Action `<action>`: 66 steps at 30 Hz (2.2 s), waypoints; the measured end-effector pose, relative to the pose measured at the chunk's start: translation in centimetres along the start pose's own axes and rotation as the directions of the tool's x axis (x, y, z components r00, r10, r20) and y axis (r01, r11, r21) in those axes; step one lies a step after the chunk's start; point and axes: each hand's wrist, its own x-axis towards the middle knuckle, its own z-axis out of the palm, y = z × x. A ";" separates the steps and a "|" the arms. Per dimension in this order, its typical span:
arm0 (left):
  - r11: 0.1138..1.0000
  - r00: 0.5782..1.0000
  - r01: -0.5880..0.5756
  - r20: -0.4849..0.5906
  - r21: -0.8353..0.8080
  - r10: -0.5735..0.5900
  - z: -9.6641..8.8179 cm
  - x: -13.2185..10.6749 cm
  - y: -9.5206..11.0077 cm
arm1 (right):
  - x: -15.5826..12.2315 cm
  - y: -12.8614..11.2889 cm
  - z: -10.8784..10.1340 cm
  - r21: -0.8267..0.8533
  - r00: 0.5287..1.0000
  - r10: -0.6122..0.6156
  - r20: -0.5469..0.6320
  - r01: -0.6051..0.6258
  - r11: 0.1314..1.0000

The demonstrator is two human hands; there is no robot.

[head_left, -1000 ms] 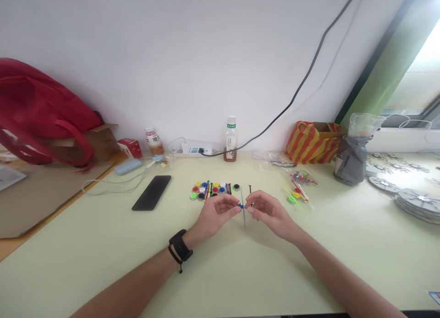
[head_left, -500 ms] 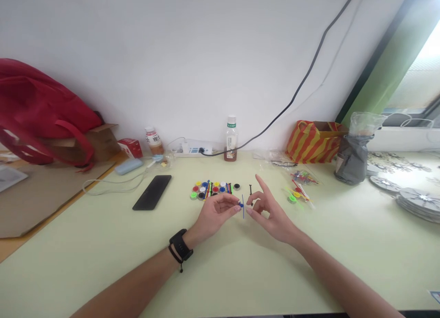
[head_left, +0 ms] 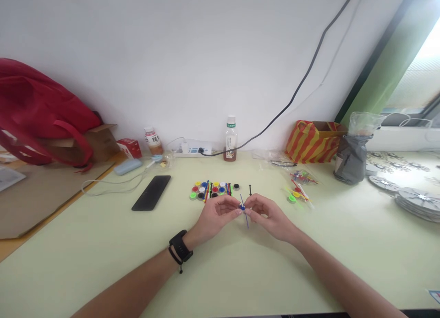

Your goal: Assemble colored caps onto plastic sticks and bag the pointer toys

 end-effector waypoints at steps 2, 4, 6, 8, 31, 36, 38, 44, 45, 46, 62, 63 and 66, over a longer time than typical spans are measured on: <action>1.000 1.000 -0.003 0.009 -0.004 0.003 0.0 0.0 -0.2 | 0.0 0.1 0.0 -0.008 1.000 0.007 0.004 -0.007 1.000; 1.000 1.000 -0.004 0.015 0.014 0.004 0.0 -0.1 -0.3 | 0.1 0.3 0.0 -0.004 1.000 0.017 0.006 -0.017 1.000; 0.999 1.000 -0.010 0.025 0.049 0.008 0.0 -0.1 -0.3 | 0.1 0.5 0.1 0.014 0.999 0.028 0.024 -0.029 0.999; 0.996 0.999 -0.022 0.046 0.085 0.018 0.0 -0.2 -0.2 | 0.2 0.7 0.3 0.022 0.998 0.031 0.045 -0.032 0.999; 0.912 0.999 -0.052 0.009 0.406 0.052 0.1 -0.5 0.0 | 1.1 3.9 -6.0 -0.874 0.976 0.032 -0.214 -0.206 0.440; 0.914 0.997 -0.075 0.036 0.398 0.066 0.2 -0.6 0.3 | 0.9 4.3 -7.6 -0.852 0.939 0.094 -0.330 -0.339 0.400; 0.910 0.997 -0.082 0.048 0.407 0.068 0.3 -0.6 0.5 | 0.5 4.7 -8.5 -0.849 0.920 0.100 -0.379 -0.389 0.358; 0.842 0.984 -0.169 0.133 0.511 0.117 0.5 -0.9 0.6 | 0.1 4.6 -7.8 -0.916 0.962 -0.123 -0.242 -0.185 0.355; 0.823 0.979 -0.194 0.163 0.534 0.125 0.5 -1.0 0.6 | 0.2 4.5 -6.9 -0.913 0.974 -0.150 -0.170 -0.098 0.396; 0.802 0.972 -0.219 0.197 0.555 0.129 0.5 -1.1 0.6 | 0.3 4.3 -6.0 -0.901 0.981 -0.164 -0.106 -0.025 0.434; 0.708 0.941 -0.327 0.286 0.625 0.183 0.2 -1.3 0.9 | 0.3 2.6 -2.7 -0.657 0.975 -0.222 0.005 0.170 0.734; 0.706 0.942 -0.326 0.279 0.629 0.186 0.2 -1.3 0.9 | 0.2 2.3 -2.6 -0.628 0.976 -0.218 -0.021 0.157 0.762; 0.690 0.943 -0.321 0.284 0.648 0.172 0.2 -1.3 0.9 | 0.1 2.0 -2.1 -0.512 0.987 -0.150 -0.056 0.101 0.853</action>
